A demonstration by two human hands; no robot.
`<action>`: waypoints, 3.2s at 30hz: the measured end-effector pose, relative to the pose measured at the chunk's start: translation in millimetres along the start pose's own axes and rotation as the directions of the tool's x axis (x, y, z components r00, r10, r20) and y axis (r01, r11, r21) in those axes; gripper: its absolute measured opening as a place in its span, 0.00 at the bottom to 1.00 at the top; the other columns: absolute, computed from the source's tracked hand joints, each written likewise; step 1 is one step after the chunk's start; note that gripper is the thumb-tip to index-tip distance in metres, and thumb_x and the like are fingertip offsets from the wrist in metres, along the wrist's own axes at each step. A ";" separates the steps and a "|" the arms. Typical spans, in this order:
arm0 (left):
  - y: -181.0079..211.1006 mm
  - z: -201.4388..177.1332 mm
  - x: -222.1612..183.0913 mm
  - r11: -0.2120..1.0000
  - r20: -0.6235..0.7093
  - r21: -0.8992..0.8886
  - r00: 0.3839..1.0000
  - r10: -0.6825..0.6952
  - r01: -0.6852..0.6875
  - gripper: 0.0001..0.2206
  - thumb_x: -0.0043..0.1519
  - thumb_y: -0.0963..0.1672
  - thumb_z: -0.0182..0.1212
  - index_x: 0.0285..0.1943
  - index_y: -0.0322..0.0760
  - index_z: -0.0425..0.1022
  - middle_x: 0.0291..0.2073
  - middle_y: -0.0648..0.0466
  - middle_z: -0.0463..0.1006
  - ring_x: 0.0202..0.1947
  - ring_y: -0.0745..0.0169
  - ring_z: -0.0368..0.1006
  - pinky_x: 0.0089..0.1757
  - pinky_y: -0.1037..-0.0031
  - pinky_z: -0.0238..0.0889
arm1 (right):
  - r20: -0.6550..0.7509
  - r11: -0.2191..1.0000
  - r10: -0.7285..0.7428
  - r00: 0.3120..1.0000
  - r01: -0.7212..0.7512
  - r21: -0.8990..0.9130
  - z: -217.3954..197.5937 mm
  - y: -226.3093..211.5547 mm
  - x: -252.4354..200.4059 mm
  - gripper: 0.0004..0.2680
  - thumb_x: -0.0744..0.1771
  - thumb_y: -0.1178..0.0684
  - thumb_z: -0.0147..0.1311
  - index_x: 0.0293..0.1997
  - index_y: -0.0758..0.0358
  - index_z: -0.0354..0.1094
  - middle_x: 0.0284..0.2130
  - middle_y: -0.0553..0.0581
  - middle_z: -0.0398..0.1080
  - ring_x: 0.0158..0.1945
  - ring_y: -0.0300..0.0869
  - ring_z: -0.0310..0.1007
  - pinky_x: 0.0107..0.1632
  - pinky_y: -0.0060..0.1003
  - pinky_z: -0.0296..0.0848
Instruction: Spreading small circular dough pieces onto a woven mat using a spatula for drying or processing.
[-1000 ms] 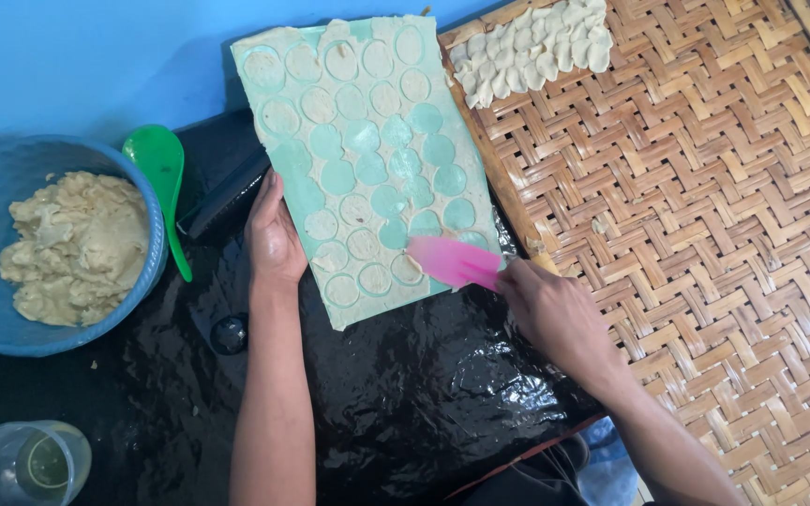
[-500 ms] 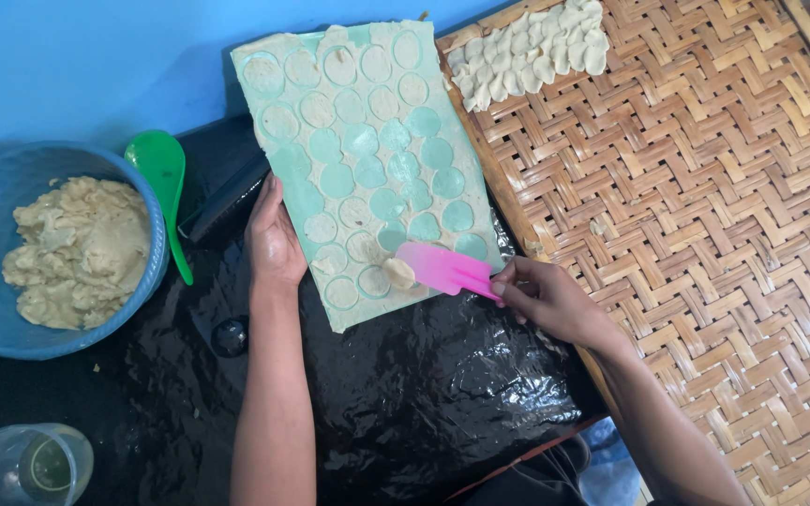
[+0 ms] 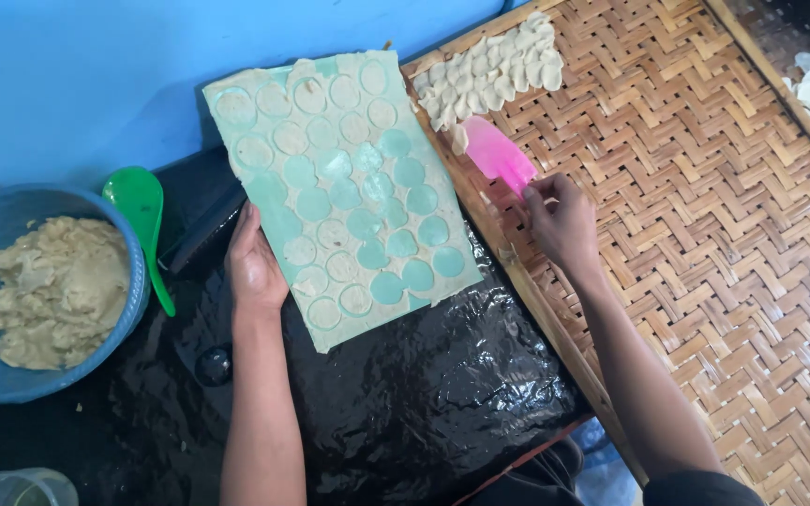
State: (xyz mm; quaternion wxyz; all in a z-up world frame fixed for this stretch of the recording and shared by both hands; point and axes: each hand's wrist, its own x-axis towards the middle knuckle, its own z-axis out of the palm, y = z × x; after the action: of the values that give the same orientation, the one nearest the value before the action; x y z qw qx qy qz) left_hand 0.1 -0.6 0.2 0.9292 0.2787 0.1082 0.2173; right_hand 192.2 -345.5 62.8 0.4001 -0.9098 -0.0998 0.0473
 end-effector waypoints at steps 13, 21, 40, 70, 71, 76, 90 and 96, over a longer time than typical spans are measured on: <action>1.9 1.9 0.1 1.000 -0.057 0.022 0.998 -0.002 0.003 0.22 0.72 0.47 0.47 0.74 0.30 0.61 0.68 0.48 0.69 0.67 0.55 0.66 0.64 0.65 0.59 | 0.027 0.996 -0.054 0.998 0.056 -0.074 16.6 11.7 30.9 0.08 0.68 0.52 0.57 0.43 0.68 0.73 0.34 0.60 0.79 0.30 0.44 0.80 0.35 0.40 0.75; 3.4 6.8 -0.8 0.999 -0.100 0.043 0.995 -0.010 0.015 0.23 0.72 0.46 0.47 0.74 0.30 0.60 0.68 0.47 0.68 0.67 0.55 0.65 0.64 0.65 0.59 | -0.091 0.848 -0.397 0.913 0.327 -0.417 17.2 -8.2 7.9 0.07 0.71 0.54 0.56 0.42 0.68 0.68 0.32 0.65 0.76 0.27 0.53 0.77 0.30 0.47 0.71; 0.7 1.4 -0.5 0.999 -0.013 -0.033 1.000 0.001 -0.001 0.21 0.74 0.46 0.46 0.73 0.29 0.61 0.67 0.48 0.70 0.67 0.56 0.67 0.65 0.65 0.59 | 0.391 0.899 -0.275 0.878 0.379 -0.219 -5.9 -68.6 -104.2 0.06 0.67 0.52 0.56 0.42 0.64 0.72 0.29 0.62 0.77 0.30 0.51 0.79 0.34 0.46 0.75; -2.4 -5.9 0.9 0.999 -0.030 -0.035 0.999 0.017 -0.018 0.21 0.74 0.45 0.48 0.73 0.28 0.62 0.65 0.46 0.72 0.64 0.56 0.70 0.63 0.65 0.62 | 0.456 0.704 -0.450 0.768 0.619 -0.348 4.0 -85.0 -128.0 0.07 0.69 0.50 0.51 0.40 0.63 0.67 0.29 0.59 0.72 0.27 0.56 0.75 0.29 0.49 0.72; -2.1 -5.3 0.5 0.999 -0.031 -0.032 0.999 0.019 -0.020 0.21 0.74 0.45 0.48 0.73 0.28 0.62 0.65 0.46 0.72 0.64 0.56 0.70 0.63 0.65 0.62 | 0.470 0.708 -0.438 0.766 0.616 -0.344 3.3 -87.5 -128.6 0.07 0.69 0.51 0.51 0.40 0.63 0.67 0.29 0.60 0.72 0.27 0.56 0.75 0.30 0.50 0.72; -0.1 -0.5 -1.0 1.000 -0.027 -0.018 0.999 0.023 -0.024 0.22 0.73 0.45 0.47 0.74 0.28 0.62 0.66 0.46 0.72 0.65 0.57 0.69 0.63 0.66 0.62 | 0.499 0.725 -0.403 0.767 0.600 -0.337 5.2 -87.5 -126.0 0.07 0.69 0.51 0.51 0.39 0.64 0.67 0.29 0.61 0.73 0.28 0.56 0.75 0.31 0.50 0.72; -2.0 -5.9 0.6 0.999 -0.011 -0.038 1.000 0.015 -0.016 0.22 0.74 0.45 0.47 0.74 0.28 0.61 0.67 0.47 0.71 0.65 0.57 0.69 0.64 0.66 0.61 | 0.613 0.990 -0.082 0.786 0.136 -0.042 17.9 -59.0 -107.2 0.08 0.67 0.51 0.57 0.40 0.66 0.73 0.26 0.57 0.76 0.27 0.41 0.74 0.32 0.37 0.71; -0.3 -3.8 0.3 1.000 -0.034 -0.021 0.999 0.009 -0.010 0.21 0.73 0.45 0.47 0.74 0.30 0.62 0.66 0.47 0.71 0.66 0.57 0.68 0.64 0.66 0.61 | 0.685 0.982 -0.050 0.727 -0.090 0.168 13.2 -45.5 -90.2 0.07 0.69 0.52 0.54 0.40 0.67 0.70 0.27 0.49 0.74 0.25 0.31 0.69 0.30 0.29 0.70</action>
State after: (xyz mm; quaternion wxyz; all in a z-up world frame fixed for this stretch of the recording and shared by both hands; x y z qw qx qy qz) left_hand -0.7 1.2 -3.1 0.9291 0.2657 0.1203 0.2276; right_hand 95.4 -325.8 87.9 0.4191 -0.7866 -0.2255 0.3935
